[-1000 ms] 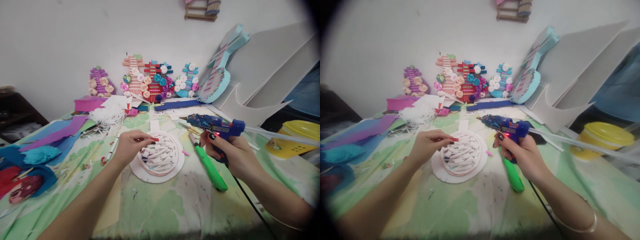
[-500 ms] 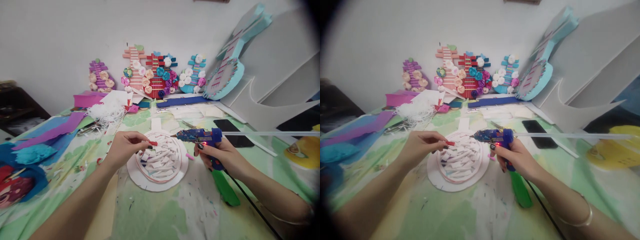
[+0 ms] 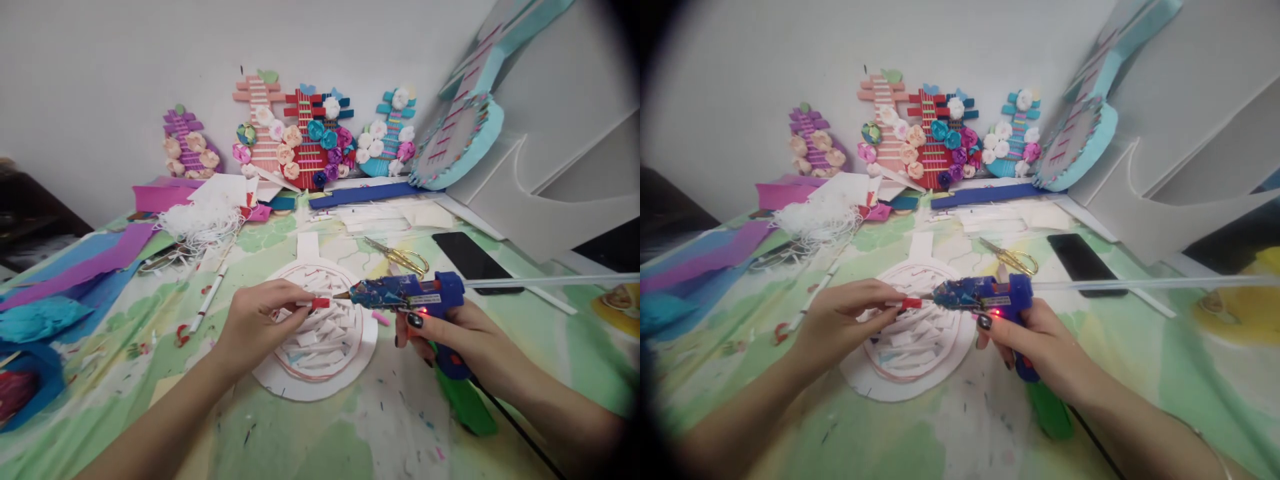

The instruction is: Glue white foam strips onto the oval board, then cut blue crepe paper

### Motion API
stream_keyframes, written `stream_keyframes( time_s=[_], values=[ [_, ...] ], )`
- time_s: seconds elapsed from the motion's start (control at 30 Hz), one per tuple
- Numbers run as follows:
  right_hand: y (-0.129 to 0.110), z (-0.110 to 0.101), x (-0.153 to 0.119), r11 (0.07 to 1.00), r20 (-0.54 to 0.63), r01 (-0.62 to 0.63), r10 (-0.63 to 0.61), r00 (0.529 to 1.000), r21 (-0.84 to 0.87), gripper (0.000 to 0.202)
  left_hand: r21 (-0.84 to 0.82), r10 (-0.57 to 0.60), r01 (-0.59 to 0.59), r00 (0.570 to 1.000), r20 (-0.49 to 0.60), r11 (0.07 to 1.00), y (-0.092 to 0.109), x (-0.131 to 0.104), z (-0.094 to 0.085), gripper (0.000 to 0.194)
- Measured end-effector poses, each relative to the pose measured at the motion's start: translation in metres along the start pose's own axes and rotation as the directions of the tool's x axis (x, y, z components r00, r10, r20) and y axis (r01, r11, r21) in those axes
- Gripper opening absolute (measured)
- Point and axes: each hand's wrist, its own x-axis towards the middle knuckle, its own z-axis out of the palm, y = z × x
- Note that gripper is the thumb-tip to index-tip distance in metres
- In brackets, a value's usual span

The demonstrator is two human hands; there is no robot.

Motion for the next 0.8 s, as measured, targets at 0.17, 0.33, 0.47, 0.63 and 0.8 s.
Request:
stream_keyframes(
  time_s=[0.17, 0.33, 0.47, 0.63, 0.8],
  values=[
    [0.0, 0.005, -0.004, 0.985, -0.046, 0.012, -0.02, 0.999, -0.173, 0.04, 0.042, 0.019, -0.017, 0.998, -0.055, 0.999, 0.0, -0.005, 0.004, 0.012],
    [0.0, 0.009, -0.006, 0.969, -0.065, 0.014, -0.031, 0.997, -0.247, 0.039, 0.047, 0.069, -0.066, 0.995, -0.075, 0.997, 0.003, -0.007, 0.006, 0.01],
    [-0.002, 0.012, -0.007, 0.966, -0.056, 0.036, -0.052, 0.997, -0.254, 0.039, 0.02, 0.064, -0.062, 0.994, -0.086, 0.998, 0.004, -0.008, 0.006, 0.01],
    [-0.001, 0.011, -0.008, 0.961, -0.082, 0.098, -0.123, 0.989, -0.26, 0.038, 0.006, 0.03, -0.03, 0.993, -0.111, 1.0, 0.005, -0.008, 0.004, 0.009],
    [-0.005, 0.012, -0.007, 0.963, -0.079, 0.146, -0.168, 0.983, -0.228, 0.036, 0.002, 0.022, -0.022, 0.992, -0.122, 1.0, 0.006, -0.007, 0.004, 0.009]
  ],
)
